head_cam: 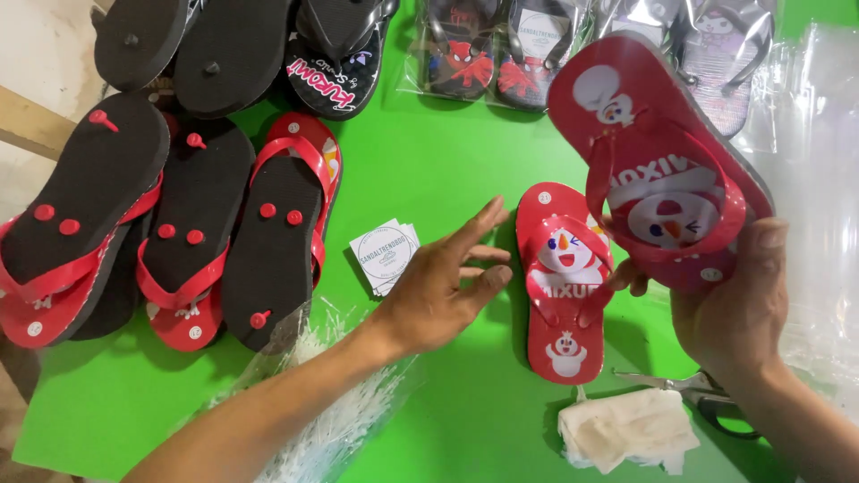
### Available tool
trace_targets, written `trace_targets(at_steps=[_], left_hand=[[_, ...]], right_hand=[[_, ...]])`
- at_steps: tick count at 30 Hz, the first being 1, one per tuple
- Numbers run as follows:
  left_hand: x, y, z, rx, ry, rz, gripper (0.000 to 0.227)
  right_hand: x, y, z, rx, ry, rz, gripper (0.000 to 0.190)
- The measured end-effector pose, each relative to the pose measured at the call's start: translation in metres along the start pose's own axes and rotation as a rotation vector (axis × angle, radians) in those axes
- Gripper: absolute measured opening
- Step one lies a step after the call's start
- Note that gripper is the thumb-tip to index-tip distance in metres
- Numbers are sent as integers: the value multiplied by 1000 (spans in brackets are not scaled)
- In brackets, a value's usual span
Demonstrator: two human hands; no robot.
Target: The person trims excess material from the straps and soles of red children's flip-flops using scissors. They then attach a small white tag to the pair and place the finished flip-flops into a clear plastic packaging bag.
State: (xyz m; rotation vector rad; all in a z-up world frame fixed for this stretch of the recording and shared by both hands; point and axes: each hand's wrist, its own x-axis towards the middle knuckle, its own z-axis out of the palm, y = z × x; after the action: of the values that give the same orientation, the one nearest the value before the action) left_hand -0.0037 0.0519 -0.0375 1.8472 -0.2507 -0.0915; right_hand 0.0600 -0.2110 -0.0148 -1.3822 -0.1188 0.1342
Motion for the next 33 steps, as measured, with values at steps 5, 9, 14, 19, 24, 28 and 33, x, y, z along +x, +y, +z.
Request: trace_targets(at_steps=[5, 9, 14, 19, 24, 28, 33], left_hand=[[-4, 29, -4, 65, 283, 80, 60], [-6, 44, -6, -188, 269, 34, 67], [-5, 39, -7, -333, 327, 25, 67], [-8, 39, -7, -343, 310, 72, 61], [-8, 36, -6, -341, 288, 128, 51], [-8, 35, -6, -361, 268, 131, 47], [-6, 32, -5, -323, 301, 127, 36]], right_hand=[[4, -7, -5, -40, -67, 75, 86], [5, 3, -13, 88, -139, 185, 78], [3, 13, -18, 68, -198, 228, 81], [3, 20, -26, 69, -291, 179, 83], [-2, 30, -42, -130, -290, 66, 77], [-1, 21, -36, -176, -331, 22, 79], [-3, 11, -29, -175, -353, -77, 54]])
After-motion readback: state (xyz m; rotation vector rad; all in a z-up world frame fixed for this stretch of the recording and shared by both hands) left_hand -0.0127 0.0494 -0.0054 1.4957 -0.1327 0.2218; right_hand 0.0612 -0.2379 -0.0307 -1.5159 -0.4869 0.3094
